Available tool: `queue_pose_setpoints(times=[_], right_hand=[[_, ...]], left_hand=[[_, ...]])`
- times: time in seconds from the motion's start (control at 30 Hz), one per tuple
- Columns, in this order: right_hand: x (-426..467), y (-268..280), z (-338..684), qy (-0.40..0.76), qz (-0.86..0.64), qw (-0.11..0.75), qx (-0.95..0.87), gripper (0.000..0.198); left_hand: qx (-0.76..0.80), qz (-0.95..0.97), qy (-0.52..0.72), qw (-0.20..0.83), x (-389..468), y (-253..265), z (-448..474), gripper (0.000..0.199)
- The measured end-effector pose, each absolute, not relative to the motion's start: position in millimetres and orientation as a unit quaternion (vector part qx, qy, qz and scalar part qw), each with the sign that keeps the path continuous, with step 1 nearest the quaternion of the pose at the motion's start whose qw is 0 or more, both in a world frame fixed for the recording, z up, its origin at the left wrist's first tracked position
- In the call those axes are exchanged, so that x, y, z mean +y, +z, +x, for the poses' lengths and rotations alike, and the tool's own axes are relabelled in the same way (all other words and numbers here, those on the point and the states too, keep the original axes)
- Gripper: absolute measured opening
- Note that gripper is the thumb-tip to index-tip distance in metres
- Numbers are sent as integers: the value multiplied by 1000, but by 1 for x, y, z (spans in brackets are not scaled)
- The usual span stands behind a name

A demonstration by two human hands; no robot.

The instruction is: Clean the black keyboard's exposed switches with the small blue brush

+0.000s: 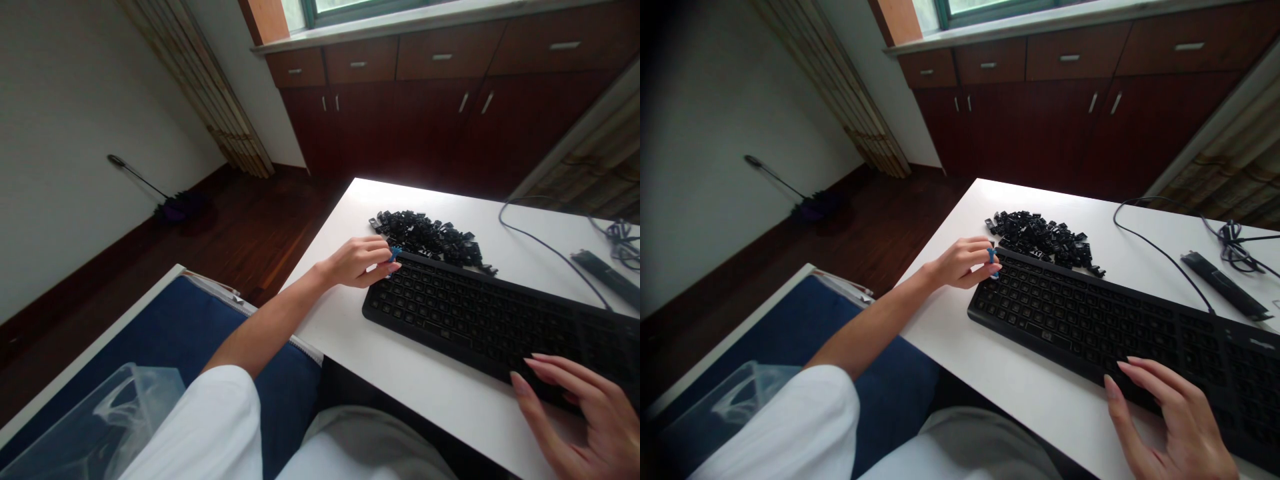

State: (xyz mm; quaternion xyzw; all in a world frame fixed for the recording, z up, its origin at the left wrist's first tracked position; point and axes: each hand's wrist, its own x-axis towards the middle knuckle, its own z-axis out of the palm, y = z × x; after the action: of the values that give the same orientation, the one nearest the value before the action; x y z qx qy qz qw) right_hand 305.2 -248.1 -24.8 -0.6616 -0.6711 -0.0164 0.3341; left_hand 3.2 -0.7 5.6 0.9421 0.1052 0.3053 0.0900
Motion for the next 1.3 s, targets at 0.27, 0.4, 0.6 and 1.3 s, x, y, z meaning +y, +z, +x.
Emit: queue_pose_setpoints(times=[0.27,0.4,0.6,1.3], right_hand=[[-249,-23,304,-9,-665,337,-666,38],[-249,-24,304,-9,-667,334,-665,39],[-249,-24,304,-2,-667,344,-661,38],[-247,-21,301,-8,-664,343,-665,36]], left_hand=[[108,941,305,93,-1,6,3,23],[111,941,306,94,-1,5,3,23],[106,936,321,94,-1,7,4,22],[129,873,419,214,-2,-6,7,58]])
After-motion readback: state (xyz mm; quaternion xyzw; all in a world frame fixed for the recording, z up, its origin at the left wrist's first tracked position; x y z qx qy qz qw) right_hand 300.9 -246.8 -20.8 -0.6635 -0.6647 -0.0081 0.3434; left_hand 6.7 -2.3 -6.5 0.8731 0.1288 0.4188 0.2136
